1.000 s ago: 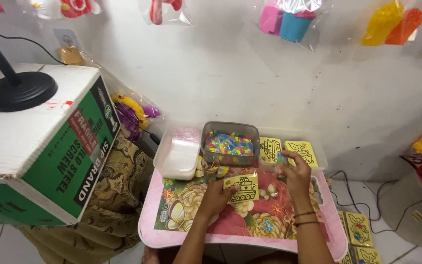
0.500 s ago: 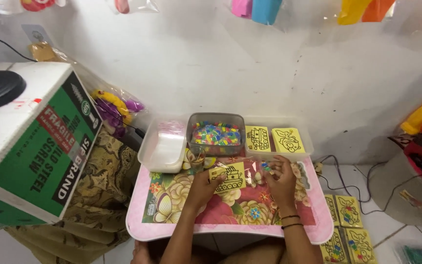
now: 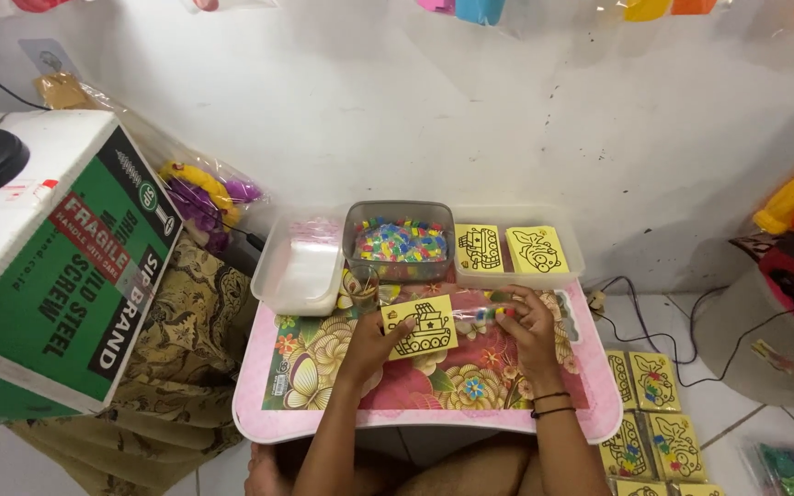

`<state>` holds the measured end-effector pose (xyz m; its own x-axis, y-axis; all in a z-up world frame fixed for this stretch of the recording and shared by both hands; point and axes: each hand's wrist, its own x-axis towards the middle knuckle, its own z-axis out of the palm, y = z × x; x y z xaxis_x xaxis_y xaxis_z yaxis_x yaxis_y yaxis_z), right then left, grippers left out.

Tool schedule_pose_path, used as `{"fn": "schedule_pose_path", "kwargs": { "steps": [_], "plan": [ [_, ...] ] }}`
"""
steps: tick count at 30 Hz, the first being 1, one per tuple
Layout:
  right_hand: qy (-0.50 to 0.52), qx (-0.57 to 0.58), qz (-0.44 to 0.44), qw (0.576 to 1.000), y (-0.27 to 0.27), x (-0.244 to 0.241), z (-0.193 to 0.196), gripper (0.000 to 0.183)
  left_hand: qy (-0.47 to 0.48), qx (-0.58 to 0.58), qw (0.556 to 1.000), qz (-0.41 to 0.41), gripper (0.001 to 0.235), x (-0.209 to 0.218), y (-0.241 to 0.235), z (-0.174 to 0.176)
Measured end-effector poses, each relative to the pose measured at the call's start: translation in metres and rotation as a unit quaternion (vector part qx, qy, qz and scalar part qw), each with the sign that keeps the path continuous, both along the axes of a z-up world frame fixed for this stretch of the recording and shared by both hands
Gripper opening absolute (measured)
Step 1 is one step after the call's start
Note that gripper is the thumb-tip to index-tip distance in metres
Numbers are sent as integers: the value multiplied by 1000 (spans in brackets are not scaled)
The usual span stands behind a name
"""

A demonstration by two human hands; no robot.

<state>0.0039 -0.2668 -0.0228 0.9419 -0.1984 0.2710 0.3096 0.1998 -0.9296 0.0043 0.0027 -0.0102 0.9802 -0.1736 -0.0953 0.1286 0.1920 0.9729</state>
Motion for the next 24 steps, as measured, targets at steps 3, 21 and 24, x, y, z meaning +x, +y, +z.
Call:
{"fn": "schedule_pose_path", "kwargs": {
  "steps": [3,21,24],
  "plan": [
    [9,-6,27,1000,-3,2,0,52,-8,2,1000,-13,20,2,3,2],
    [68,-34,126,989,3,8,4,61,-11,30,997,-73,16,-10,1,21],
    [71,-28,117,990,2,14,-9,54,-34,43,995,-85,21,3,2,-17]
  ]
}}
